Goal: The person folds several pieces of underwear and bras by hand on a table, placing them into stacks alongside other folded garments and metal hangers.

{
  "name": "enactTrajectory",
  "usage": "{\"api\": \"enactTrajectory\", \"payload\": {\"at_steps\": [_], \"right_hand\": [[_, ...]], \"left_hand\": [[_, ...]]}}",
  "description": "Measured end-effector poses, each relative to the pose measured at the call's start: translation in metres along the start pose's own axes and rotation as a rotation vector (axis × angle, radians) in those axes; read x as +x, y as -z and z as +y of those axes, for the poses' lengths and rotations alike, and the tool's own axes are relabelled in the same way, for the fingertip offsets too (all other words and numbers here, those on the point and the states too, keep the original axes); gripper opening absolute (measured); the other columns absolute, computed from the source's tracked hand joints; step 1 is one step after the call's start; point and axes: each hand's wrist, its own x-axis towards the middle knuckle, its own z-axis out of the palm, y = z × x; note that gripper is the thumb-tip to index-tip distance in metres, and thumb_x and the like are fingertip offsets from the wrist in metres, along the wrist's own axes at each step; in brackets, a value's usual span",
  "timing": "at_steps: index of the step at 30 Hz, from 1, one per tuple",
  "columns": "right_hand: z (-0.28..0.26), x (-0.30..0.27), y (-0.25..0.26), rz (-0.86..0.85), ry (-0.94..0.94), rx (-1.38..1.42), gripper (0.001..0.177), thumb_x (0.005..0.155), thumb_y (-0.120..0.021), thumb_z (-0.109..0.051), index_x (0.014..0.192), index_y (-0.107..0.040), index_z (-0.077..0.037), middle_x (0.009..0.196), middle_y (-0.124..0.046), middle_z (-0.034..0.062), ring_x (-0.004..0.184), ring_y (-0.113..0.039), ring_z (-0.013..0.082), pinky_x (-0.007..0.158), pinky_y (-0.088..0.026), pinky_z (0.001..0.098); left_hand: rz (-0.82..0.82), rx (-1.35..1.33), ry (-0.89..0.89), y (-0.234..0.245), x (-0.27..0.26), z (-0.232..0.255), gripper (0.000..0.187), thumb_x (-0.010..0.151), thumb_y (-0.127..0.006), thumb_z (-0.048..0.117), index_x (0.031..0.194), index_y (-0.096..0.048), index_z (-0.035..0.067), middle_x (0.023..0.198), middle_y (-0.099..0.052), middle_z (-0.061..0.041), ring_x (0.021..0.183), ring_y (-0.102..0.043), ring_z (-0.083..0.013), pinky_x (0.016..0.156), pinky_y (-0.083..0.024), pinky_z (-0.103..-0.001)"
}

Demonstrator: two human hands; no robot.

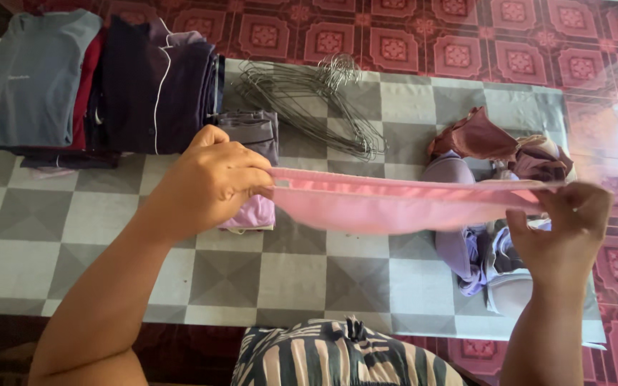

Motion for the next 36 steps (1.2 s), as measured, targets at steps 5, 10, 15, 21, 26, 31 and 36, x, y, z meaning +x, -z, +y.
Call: {"api": "enactTrajectory", "payload": {"at_steps": [5, 10, 15, 21, 26, 31, 36], "right_hand": [[-0.008, 0.017, 0.018, 0.054, 0.293, -0.08, 0.022, 0.074, -0.089, -0.008, 0.093, -0.078, -0.007, 0.123, -0.068, 0.0126, 0.125, -0.058, 0.0344, 0.104, -0.048, 0.0466], [0.027, 0.0, 0.003, -0.121, 0.165, 0.765, 0.017, 0.079, -0.077, -0.008, 0.095, -0.072, -0.008, 0.115, -0.069, 0.0133, 0.123, -0.062, 0.0313, 0.108, -0.047, 0.0452], [0.054, -0.009, -0.019, -0.282, 0.083, 1.548, 0.007, 0.079, -0.076, -0.003, 0.084, -0.073, -0.007, 0.093, -0.067, 0.0096, 0.095, -0.061, 0.0219, 0.089, -0.048, 0.0401], [0.059, -0.003, -0.019, -0.391, -0.088, 0.869, 0.005, 0.09, -0.077, 0.001, 0.091, -0.073, 0.001, 0.081, -0.065, 0.0057, 0.08, -0.059, 0.0154, 0.076, -0.046, 0.0316], [0.035, 0.012, -0.021, -0.272, -0.075, 0.541, 0.012, 0.09, -0.084, -0.003, 0.098, -0.075, -0.002, 0.096, -0.071, 0.0046, 0.082, -0.064, 0.0107, 0.072, -0.051, 0.0246], [0.02, 0.014, -0.001, -0.184, 0.022, 0.464, 0.019, 0.087, -0.087, -0.007, 0.102, -0.076, -0.006, 0.101, -0.07, 0.0068, 0.087, -0.067, 0.0127, 0.071, -0.053, 0.0278], [0.021, -0.016, 0.008, -0.491, 0.075, 0.699, 0.018, 0.075, -0.083, -0.011, 0.093, -0.079, -0.01, 0.114, -0.073, 0.0084, 0.099, -0.07, 0.018, 0.077, -0.059, 0.0321]], "left_hand": [[-0.003, -0.017, -0.007, 0.008, 0.002, 0.01, 0.018, 0.08, -0.077, 0.007, 0.097, -0.076, 0.014, 0.099, -0.075, 0.002, 0.084, -0.062, -0.0171, 0.084, -0.041, -0.034], [-0.077, 0.112, -0.023, 0.008, 0.006, 0.016, 0.041, 0.071, -0.076, 0.008, 0.109, -0.083, 0.018, 0.088, -0.071, -0.001, 0.075, -0.057, -0.0212, 0.075, -0.046, -0.034], [-0.032, 0.128, -0.007, -0.005, 0.007, 0.006, 0.02, 0.082, -0.077, 0.013, 0.101, -0.076, 0.008, 0.095, -0.071, 0.0, 0.074, -0.06, -0.0202, 0.076, -0.047, -0.034], [-0.009, 0.266, -0.01, -0.01, 0.01, -0.024, 0.003, 0.085, -0.076, 0.009, 0.087, -0.077, 0.01, 0.096, -0.072, -0.001, 0.081, -0.066, -0.0195, 0.082, -0.046, -0.039], [-0.018, 0.119, 0.074, -0.031, 0.016, -0.046, 0.007, 0.081, -0.074, 0.007, 0.087, -0.076, 0.01, 0.109, -0.075, 0.001, 0.083, -0.064, -0.022, 0.085, -0.048, -0.036], [-0.045, 0.173, -0.048, -0.034, 0.022, -0.034, 0.008, 0.079, -0.075, 0.006, 0.086, -0.072, 0.007, 0.097, -0.071, 0.001, 0.082, -0.063, -0.02, 0.085, -0.046, -0.04], [-0.035, 0.292, -0.29, -0.056, -0.016, -0.008, 0.016, 0.066, -0.07, 0.01, 0.082, -0.07, 0.006, 0.1, -0.073, -0.008, 0.08, -0.06, -0.0235, 0.077, -0.044, -0.042]]}}
